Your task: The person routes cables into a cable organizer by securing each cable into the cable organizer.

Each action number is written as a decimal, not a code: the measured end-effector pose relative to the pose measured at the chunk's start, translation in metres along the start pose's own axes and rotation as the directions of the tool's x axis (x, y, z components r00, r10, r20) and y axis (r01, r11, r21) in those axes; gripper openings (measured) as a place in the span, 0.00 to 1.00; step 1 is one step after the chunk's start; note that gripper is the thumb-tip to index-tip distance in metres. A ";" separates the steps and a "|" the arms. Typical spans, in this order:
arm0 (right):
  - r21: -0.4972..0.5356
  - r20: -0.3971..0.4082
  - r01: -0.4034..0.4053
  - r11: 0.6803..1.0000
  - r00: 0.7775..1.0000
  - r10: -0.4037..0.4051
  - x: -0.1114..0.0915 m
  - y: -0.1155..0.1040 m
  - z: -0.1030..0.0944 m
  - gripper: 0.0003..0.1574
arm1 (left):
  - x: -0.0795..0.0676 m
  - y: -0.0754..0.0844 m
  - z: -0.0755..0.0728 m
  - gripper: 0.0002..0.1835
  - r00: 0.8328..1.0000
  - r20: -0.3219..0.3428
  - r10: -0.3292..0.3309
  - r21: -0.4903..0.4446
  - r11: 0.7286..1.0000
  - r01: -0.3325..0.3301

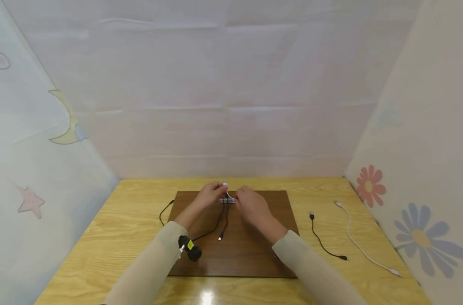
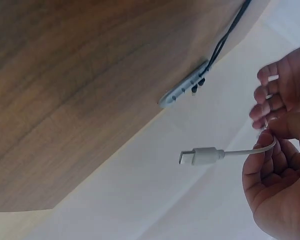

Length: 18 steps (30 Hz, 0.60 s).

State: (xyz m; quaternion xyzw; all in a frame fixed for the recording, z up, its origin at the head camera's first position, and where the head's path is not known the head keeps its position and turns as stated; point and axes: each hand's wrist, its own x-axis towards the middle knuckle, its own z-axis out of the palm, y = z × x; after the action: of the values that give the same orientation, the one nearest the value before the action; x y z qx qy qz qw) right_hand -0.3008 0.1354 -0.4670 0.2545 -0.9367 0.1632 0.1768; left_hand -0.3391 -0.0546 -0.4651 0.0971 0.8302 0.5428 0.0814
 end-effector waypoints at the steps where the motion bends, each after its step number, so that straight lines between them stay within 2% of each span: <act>1: 0.001 0.004 0.007 1.000 1.000 -0.007 -0.001 -0.001 0.001 0.03 | 0.002 0.000 0.000 0.18 1.000 -0.005 -0.002 0.004 1.000 0.002; 5: 0.020 0.019 0.014 1.000 1.000 -0.015 -0.004 -0.003 0.004 0.03 | 0.008 0.001 0.002 0.14 1.000 -0.015 -0.017 0.034 0.999 0.018; 11: 0.039 0.029 0.045 0.998 0.999 -0.046 -0.011 -0.004 0.006 0.03 | 0.014 -0.001 0.004 0.13 1.000 0.010 -0.024 0.108 0.994 0.023; 18: 0.007 0.121 0.103 0.995 0.987 -0.103 -0.025 -0.006 0.007 0.11 | 0.016 -0.006 0.006 0.11 0.999 0.030 -0.008 0.215 0.977 0.002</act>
State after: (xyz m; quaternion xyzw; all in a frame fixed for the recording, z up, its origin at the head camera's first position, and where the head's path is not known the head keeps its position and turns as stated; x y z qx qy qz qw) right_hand -0.2792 0.1386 -0.4825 0.3118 -0.9313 0.1383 0.1276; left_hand -0.3533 -0.0480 -0.4734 0.1117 0.8829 0.4481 0.0848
